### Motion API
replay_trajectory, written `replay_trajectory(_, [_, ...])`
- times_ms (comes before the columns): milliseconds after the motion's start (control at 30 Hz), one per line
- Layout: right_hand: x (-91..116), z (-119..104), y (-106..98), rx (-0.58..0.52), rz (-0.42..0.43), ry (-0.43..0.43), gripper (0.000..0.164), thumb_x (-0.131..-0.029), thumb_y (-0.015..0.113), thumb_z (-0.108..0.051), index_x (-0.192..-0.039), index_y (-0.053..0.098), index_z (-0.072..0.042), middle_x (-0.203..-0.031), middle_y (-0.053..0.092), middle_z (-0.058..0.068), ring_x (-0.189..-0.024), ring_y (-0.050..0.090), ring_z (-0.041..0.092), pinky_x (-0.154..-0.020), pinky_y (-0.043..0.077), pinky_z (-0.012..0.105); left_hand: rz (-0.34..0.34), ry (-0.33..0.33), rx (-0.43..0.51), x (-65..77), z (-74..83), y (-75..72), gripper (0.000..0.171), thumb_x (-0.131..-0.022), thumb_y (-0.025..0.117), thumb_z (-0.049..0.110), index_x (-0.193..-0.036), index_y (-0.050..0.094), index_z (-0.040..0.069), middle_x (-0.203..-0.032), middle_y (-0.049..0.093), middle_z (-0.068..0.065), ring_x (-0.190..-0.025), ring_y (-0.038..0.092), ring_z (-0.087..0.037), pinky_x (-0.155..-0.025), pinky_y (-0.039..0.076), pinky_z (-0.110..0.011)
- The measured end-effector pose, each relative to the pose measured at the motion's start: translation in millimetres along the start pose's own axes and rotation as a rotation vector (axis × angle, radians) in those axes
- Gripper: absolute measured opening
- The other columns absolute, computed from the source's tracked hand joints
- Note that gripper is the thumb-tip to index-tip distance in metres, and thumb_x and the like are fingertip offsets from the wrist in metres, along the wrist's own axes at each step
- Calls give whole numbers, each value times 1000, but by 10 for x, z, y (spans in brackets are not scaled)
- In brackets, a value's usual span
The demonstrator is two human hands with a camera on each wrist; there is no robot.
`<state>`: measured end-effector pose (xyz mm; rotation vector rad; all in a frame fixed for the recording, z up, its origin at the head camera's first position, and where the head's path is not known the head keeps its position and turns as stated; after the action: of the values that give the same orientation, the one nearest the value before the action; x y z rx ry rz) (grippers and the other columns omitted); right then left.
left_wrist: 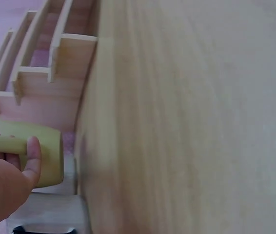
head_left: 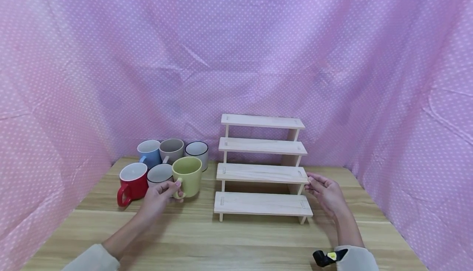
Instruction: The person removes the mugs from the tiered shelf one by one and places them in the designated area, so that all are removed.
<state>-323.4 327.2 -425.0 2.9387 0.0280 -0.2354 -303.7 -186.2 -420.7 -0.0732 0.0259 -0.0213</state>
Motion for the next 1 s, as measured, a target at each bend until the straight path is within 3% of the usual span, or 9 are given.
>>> replay_trajectory(100, [3,5,4,6,5,3,21,-103,59,-3,-123,68,-1,-107,72,1,-89,68,15,-87,59,27,28,-10,-1,-17,-75,26,35,-105,61,28,-102,67,-7,-94,64,-11,-91,64,-20,-84,61,-31])
replay_trajectory(300, [17,-23,30,45,31,27,42,-104,60,-8,-137,50,16,-108,72,-2,-91,68,13,-87,59,26,58,-34,52,-49,-203,53,32,-104,62,25,-100,67,-7,-91,62,-10,-88,63,-20,-85,62,-36])
replay_trajectory(467, [30,-51,41,22,6,6,24,-104,58,-4,-126,64,3,-107,73,-1,-89,68,13,-87,59,26,73,-42,79,-67,-243,97,30,-104,64,23,-96,67,-6,-91,62,-11,-88,64,-21,-85,62,-37])
replay_trajectory(567, [34,-60,34,20,4,-1,22,-104,57,-4,-124,66,0,-106,73,-1,-88,68,13,-86,59,26,80,-45,74,-71,-249,128,31,-104,64,23,-96,66,-7,-93,62,-12,-90,64,-22,-87,61,-38])
replay_trajectory(800, [24,-26,21,52,26,20,42,-104,59,-8,-137,51,17,-107,72,-1,-90,68,13,-86,59,25,123,-76,88,-57,-297,122,34,-104,62,24,-98,67,-9,-95,62,-12,-93,66,-26,-88,61,-38])
replay_trajectory(1000, [26,-29,29,44,25,10,42,-104,59,-7,-136,51,18,-104,72,0,-88,68,13,-85,59,26,119,-68,99,-60,-305,127,33,-104,63,24,-99,68,-9,-96,62,-13,-93,66,-26,-89,61,-39])
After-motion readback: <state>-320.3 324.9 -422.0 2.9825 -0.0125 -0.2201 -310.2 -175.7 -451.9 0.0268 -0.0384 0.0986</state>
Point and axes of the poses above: each hand's wrist, its own x-axis away from the middle knuckle, its own y-axis out of the palm, z = x × y, the point moved 7 cm from there along -x, towards the middle knuckle
